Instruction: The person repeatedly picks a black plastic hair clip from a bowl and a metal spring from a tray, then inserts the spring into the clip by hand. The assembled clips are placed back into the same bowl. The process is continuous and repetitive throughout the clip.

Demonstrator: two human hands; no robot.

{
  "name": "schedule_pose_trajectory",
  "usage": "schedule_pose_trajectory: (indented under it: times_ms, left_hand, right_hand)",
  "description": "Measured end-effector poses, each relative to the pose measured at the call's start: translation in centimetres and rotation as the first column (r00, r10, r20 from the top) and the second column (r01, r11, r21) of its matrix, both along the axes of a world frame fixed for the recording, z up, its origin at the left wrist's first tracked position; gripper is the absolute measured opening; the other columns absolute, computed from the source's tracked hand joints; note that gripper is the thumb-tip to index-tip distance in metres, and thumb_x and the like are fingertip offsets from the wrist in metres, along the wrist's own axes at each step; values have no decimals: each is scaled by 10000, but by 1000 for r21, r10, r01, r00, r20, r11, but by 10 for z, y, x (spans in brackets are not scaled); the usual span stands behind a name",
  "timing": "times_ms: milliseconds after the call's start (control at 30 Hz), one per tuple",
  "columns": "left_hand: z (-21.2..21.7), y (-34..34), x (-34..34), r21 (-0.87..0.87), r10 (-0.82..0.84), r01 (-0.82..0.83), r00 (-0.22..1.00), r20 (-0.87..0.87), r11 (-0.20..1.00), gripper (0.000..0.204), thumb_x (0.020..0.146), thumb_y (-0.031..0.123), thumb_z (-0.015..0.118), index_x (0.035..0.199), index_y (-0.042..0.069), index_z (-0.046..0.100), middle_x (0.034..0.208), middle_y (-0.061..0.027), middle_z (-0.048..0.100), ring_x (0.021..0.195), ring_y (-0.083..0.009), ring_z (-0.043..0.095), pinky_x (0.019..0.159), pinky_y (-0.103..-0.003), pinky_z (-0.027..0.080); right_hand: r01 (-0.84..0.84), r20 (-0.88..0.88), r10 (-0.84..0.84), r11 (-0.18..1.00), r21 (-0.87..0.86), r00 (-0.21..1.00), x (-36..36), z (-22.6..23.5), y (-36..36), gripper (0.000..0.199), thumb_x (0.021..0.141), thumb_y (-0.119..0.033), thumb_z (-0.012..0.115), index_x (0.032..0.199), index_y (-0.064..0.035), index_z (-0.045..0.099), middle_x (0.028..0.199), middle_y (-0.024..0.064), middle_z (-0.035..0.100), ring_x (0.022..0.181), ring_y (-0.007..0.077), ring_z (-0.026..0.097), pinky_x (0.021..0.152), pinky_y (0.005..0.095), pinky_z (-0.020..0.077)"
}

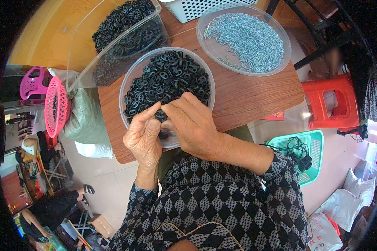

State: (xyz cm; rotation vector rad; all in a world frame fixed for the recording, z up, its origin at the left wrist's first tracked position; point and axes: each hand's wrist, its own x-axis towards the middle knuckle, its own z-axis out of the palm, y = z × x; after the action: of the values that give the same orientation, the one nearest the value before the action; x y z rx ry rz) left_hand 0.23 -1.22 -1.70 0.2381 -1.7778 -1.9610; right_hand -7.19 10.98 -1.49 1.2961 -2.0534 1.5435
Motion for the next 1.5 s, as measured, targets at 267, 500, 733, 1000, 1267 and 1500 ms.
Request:
schedule_pose_trajectory:
  times_ms: [267,500,733,1000,1267,1500]
  left_hand:
    - [-3,4,1,15,21,-20,1000,-24,1000,274,825,133,650,1042,-33,624,1000,-98,645,871,-107,587,761,-206,477]
    - [1,14,-2,7,117,-116,990,-76,993,286,844,145,630,1061,-40,612,963,-87,634,830,-94,571,744,-198,466]
    - [-10,21,-2,5,177,-179,974,-144,984,272,848,169,633,998,-53,584,964,-115,625,869,-130,573,809,-256,464]
    - [-1,28,-4,-91,208,-211,977,-43,973,223,885,147,593,1003,-43,600,957,-77,615,813,-89,523,752,-219,423]
    - [19,23,-15,200,-32,17,997,76,980,312,901,158,556,1123,-60,544,893,-96,626,716,-119,568,631,-223,460]
    - [17,-6,-8,54,53,-65,980,194,996,265,907,81,526,1130,-62,513,856,-145,651,661,-119,589,595,-223,487]
  right_hand:
    - [13,-22,-13,999,-31,1000,1,-5,-2,372,621,-1,662,955,67,513,796,141,502,675,282,468,571,367,401]
    - [-8,-53,4,998,-64,999,-2,-2,-3,369,625,3,650,960,79,514,798,146,502,657,278,467,552,360,397]
    - [10,-113,-22,994,-110,993,-1,-3,-6,333,612,21,625,923,81,521,770,139,495,625,263,459,515,347,384]
    - [2,-99,-11,996,-93,995,-7,0,0,287,637,13,628,900,71,529,753,146,496,605,292,458,533,370,382]
    - [31,94,-26,998,-58,995,-23,16,9,116,711,-13,623,818,13,584,719,117,546,640,275,509,572,365,413]
    - [220,127,-231,971,93,965,-101,38,16,155,782,-149,612,849,-12,639,799,167,627,725,284,612,661,357,475]
